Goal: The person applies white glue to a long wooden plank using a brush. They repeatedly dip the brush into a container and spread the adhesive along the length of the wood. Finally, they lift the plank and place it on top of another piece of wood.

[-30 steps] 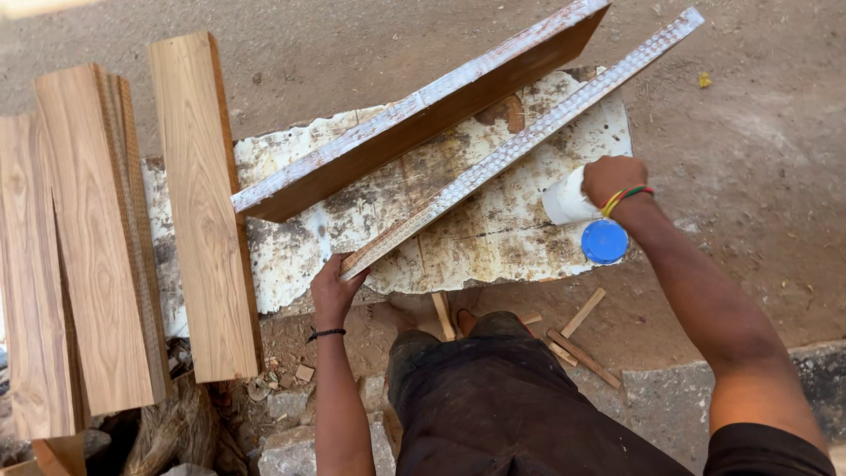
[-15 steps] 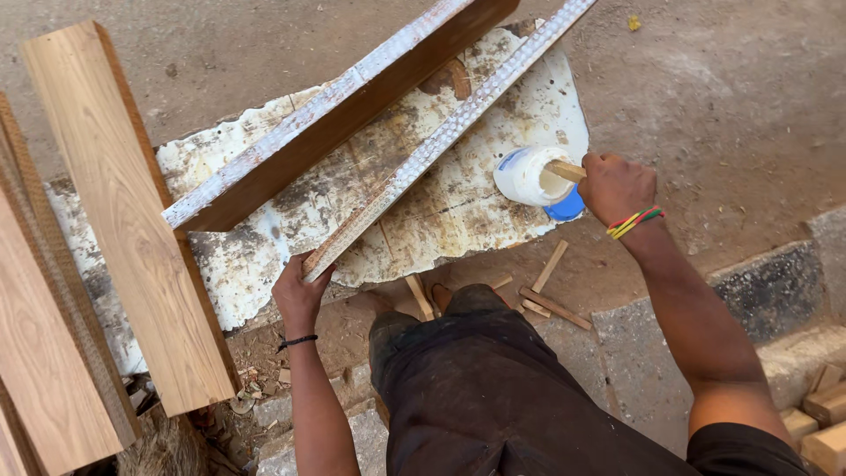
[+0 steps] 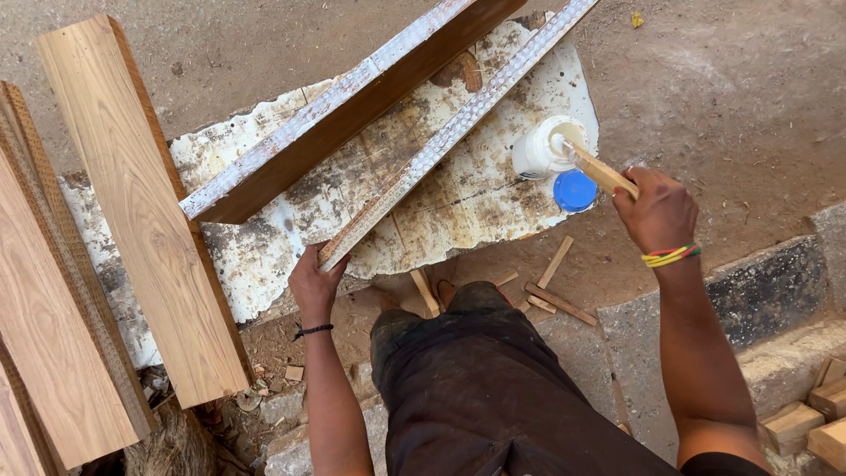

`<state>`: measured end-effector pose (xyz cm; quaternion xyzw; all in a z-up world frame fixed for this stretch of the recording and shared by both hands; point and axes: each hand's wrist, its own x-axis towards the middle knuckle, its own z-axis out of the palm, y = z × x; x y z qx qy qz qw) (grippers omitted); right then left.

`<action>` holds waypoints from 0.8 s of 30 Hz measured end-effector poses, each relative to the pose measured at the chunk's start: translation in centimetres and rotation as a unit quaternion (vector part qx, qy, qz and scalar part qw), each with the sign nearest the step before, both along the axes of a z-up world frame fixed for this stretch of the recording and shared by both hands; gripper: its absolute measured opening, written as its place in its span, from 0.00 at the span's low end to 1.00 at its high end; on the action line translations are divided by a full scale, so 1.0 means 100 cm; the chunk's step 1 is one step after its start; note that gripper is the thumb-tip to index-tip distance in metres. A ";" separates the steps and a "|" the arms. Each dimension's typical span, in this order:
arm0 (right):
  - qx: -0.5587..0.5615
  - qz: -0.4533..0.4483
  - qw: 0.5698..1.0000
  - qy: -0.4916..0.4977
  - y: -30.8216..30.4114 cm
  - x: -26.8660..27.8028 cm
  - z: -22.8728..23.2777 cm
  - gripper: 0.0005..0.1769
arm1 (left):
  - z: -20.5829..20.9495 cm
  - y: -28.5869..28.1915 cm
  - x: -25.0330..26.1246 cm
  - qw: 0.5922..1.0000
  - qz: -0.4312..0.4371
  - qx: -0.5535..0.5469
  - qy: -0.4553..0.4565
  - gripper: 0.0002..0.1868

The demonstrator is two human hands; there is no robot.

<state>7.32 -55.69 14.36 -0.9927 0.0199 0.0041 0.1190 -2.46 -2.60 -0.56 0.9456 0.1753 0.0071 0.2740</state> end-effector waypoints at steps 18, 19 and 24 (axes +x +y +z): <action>0.714 -0.222 0.657 0.091 -0.017 -0.060 -0.165 0.13 | 0.000 -0.002 0.000 0.999 0.023 -0.038 0.024 0.28; 0.717 -0.221 0.651 0.115 -0.015 -0.058 -0.164 0.14 | 0.001 -0.002 0.000 0.999 0.021 -0.048 0.003 0.28; 0.726 -0.195 0.635 0.179 -0.010 -0.045 -0.152 0.17 | 0.000 -0.001 -0.001 1.000 0.009 -0.023 0.010 0.28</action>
